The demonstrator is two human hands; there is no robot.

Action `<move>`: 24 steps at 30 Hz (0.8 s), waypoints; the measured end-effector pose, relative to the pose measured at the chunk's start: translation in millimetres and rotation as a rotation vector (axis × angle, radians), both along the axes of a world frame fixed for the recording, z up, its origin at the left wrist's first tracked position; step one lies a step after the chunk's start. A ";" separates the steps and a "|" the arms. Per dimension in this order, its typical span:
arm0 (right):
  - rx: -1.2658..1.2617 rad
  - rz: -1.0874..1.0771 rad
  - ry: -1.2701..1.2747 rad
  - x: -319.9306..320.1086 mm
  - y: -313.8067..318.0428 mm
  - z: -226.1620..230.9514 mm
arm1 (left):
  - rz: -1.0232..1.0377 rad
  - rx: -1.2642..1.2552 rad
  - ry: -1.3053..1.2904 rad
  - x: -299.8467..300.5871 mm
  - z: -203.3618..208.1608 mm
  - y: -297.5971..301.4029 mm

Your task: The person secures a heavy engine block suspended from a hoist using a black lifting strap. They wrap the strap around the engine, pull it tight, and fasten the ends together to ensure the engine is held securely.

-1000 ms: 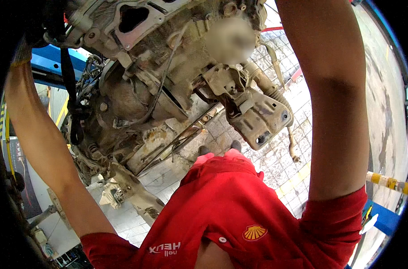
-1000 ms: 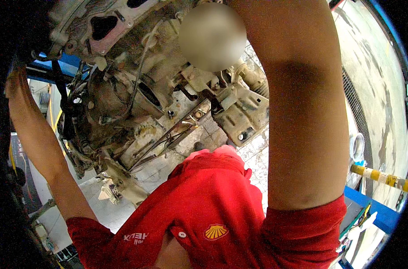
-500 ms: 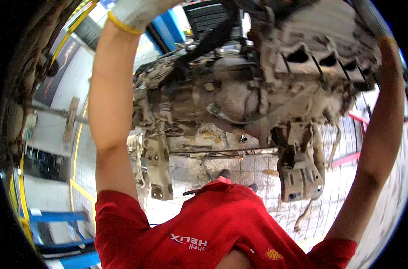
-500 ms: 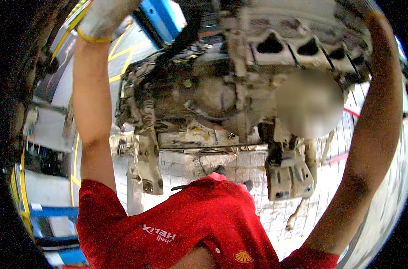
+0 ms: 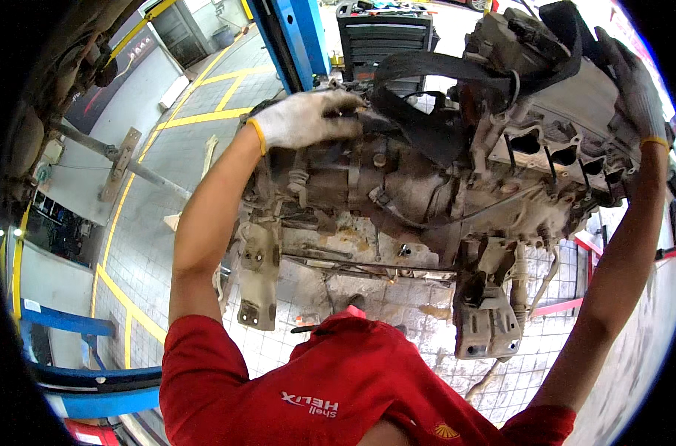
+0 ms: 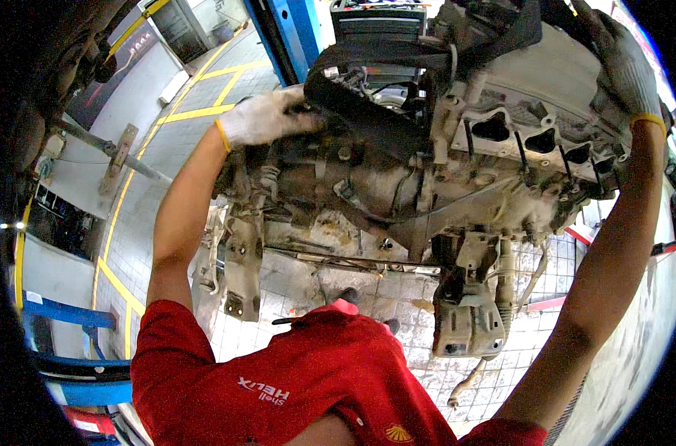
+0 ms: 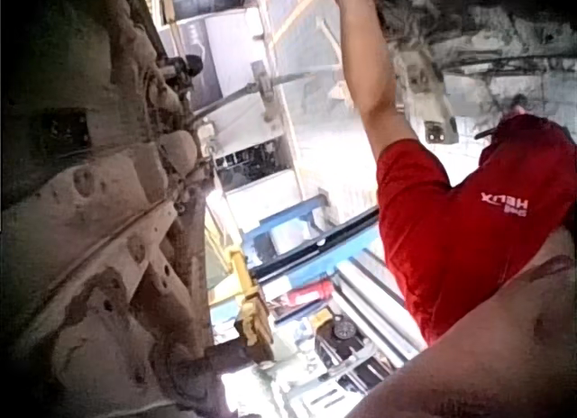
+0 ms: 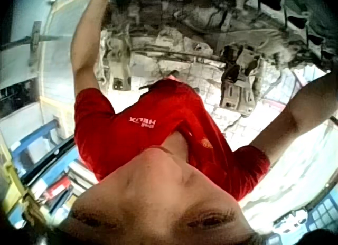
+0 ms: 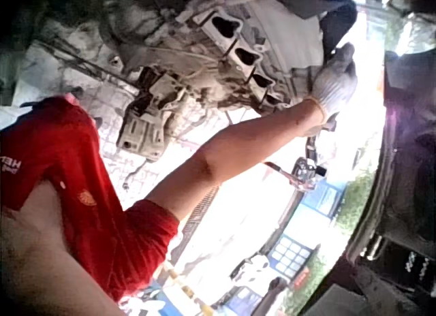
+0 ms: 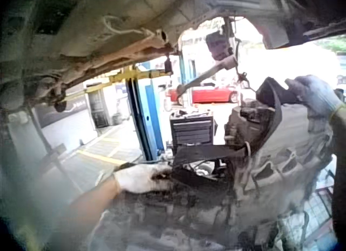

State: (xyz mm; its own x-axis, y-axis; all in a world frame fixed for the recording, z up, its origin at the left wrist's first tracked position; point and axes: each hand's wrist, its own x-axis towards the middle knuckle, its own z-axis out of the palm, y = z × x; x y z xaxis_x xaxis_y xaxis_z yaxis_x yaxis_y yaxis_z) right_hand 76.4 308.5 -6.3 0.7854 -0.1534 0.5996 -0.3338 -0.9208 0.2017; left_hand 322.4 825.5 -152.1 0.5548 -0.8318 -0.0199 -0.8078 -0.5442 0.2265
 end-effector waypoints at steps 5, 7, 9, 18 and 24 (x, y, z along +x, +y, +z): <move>-0.096 -0.013 0.010 -1.8 1.4 1.3 | -0.053 -0.018 -0.090 -11.9 -6.7 9.0; -0.123 0.032 -0.010 -2.6 4.3 -1.9 | -0.105 -0.172 -0.136 -4.1 -30.6 14.8; -0.260 0.043 0.007 -5.9 2.7 -1.8 | -0.047 -0.214 -0.218 -22.3 -44.6 17.7; -0.315 0.114 0.003 -9.2 -6.3 -4.3 | -0.008 -0.439 0.032 -1.5 -48.6 28.9; -0.393 -0.057 0.081 -5.8 16.1 0.1 | 0.101 0.047 -0.085 -1.9 -13.1 -29.1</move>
